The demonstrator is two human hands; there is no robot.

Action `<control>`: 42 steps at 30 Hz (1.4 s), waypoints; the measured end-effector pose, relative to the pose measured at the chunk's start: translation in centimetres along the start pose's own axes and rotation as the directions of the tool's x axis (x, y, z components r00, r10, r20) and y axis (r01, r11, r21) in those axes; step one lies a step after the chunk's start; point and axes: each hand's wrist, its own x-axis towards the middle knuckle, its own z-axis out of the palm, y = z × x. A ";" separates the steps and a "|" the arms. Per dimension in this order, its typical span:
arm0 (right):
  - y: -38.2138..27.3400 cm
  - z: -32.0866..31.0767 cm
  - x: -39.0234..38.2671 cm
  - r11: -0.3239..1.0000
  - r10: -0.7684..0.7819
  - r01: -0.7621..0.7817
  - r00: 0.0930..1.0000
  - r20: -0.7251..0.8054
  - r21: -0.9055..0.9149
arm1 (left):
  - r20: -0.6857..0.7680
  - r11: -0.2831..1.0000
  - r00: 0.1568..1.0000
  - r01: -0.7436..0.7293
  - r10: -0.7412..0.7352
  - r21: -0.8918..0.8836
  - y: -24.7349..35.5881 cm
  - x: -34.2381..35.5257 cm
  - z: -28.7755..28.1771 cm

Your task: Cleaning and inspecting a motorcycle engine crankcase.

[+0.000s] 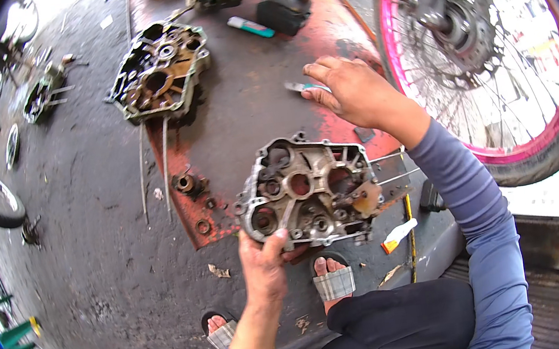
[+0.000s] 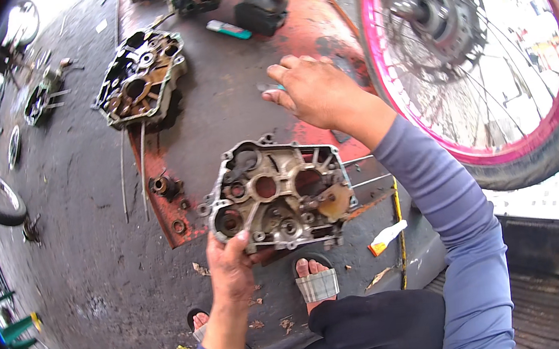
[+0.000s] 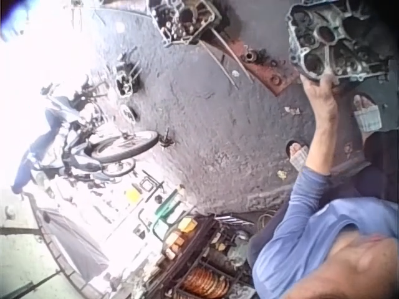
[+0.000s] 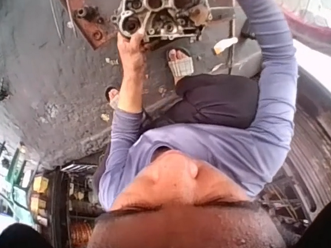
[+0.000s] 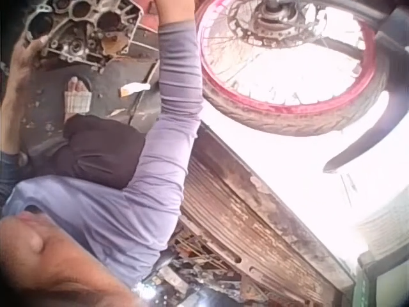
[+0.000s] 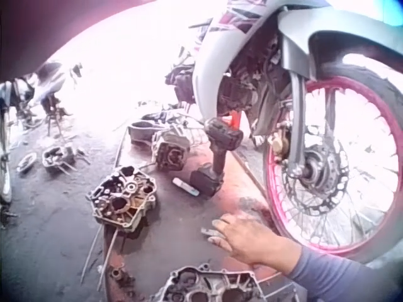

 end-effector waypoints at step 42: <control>-26.1 -9.1 -4.0 0.205 -0.536 0.383 0.814 -0.224 0.900 | 0.175 0.242 0.579 -0.570 0.796 0.785 21.1 -14.3 -19.4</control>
